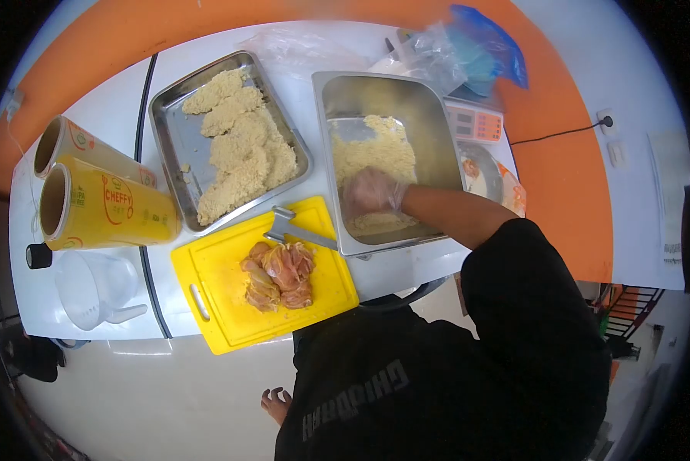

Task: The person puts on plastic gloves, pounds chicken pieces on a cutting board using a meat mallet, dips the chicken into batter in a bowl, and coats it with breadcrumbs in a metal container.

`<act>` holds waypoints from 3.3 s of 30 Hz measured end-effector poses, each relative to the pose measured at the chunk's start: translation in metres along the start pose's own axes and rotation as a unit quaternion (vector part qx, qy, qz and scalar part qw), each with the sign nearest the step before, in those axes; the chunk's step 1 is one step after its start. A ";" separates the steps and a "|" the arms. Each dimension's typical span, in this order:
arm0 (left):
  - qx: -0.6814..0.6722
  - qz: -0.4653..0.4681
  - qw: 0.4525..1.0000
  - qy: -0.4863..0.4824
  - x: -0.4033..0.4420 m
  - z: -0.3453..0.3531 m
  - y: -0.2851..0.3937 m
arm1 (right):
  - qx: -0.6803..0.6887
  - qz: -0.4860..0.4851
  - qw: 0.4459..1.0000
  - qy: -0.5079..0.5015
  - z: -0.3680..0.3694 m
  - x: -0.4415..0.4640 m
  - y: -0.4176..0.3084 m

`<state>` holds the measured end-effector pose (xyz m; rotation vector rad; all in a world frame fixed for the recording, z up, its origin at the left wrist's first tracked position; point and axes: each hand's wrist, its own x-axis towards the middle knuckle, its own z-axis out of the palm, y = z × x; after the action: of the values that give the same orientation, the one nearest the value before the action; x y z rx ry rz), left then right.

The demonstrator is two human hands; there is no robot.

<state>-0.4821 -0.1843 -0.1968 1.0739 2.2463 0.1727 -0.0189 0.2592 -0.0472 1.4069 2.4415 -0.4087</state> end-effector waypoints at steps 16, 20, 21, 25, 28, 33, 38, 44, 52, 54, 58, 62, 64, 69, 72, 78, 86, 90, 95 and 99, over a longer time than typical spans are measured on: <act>0.196 0.231 0.952 -0.052 0.060 0.025 -0.022 | 0.806 0.141 0.495 0.293 -0.071 -0.063 -0.012; 0.181 0.239 0.946 -0.122 0.077 0.017 0.014 | 0.780 -0.043 0.519 0.347 -0.055 -0.023 -0.003; 0.168 0.235 0.947 -0.141 0.079 0.015 0.026 | 0.790 -0.050 0.503 0.346 -0.054 -0.021 -0.003; 0.099 0.218 0.947 -0.216 0.069 0.005 0.087 | 0.834 -0.047 0.442 0.328 -0.083 -0.056 -0.009; 0.024 0.188 0.940 -0.285 0.043 -0.001 0.148 | 0.847 -0.102 0.402 0.332 -0.079 -0.103 0.020; -0.128 0.155 0.894 -0.400 -0.032 0.000 0.278 | 0.354 0.107 0.664 0.650 0.000 -0.229 0.115; -0.141 0.227 0.827 -0.495 -0.124 -0.005 0.454 | 0.406 0.277 0.589 0.642 0.057 -0.345 0.166; -0.055 0.437 0.746 -0.499 -0.183 0.069 0.570 | 0.364 0.234 0.624 0.651 0.089 -0.362 0.187; 0.016 0.485 0.764 -0.424 -0.190 0.145 0.603 | 0.317 0.270 0.703 0.577 0.096 -0.376 0.177; 0.022 0.482 0.763 -0.430 -0.185 0.153 0.601 | 0.263 0.255 0.718 0.592 0.101 -0.377 0.178; -0.006 0.470 0.767 -0.437 -0.190 0.149 0.607 | 0.257 0.231 0.721 0.600 0.111 -0.379 0.181; -0.058 0.455 0.766 -0.449 -0.193 0.144 0.608 | 0.325 0.243 0.694 0.595 0.106 -0.385 0.178; -0.061 0.453 0.768 -0.448 -0.197 0.138 0.609 | 0.303 0.234 0.704 0.598 0.103 -0.387 0.177; -0.079 0.452 0.763 -0.456 -0.203 0.127 0.611 | 0.387 0.210 0.612 0.657 0.078 -0.389 0.170; -0.089 0.445 0.763 -0.460 -0.203 0.125 0.611 | 0.413 0.196 0.585 0.670 0.078 -0.391 0.174; -0.159 0.437 0.734 -0.495 -0.206 0.116 0.610 | 0.549 0.162 0.474 0.669 0.090 -0.389 0.186; -0.181 0.422 0.721 -0.519 -0.195 0.114 0.613 | 0.632 0.071 0.487 0.599 0.072 -0.390 0.166; -0.176 0.432 0.719 -0.515 -0.197 0.111 0.611 | 0.616 0.154 0.516 0.574 0.096 -0.388 0.162; -0.170 0.441 0.717 -0.512 -0.197 0.111 0.609 | 0.611 0.149 0.510 0.587 0.110 -0.382 0.161; -0.156 0.444 0.727 -0.501 -0.199 0.104 0.611 | 0.554 0.169 0.554 0.598 0.108 -0.384 0.160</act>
<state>0.0724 0.0556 0.0448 1.4707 0.6031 0.2621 0.3169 -0.0077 -0.0129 3.6221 2.4723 -1.4478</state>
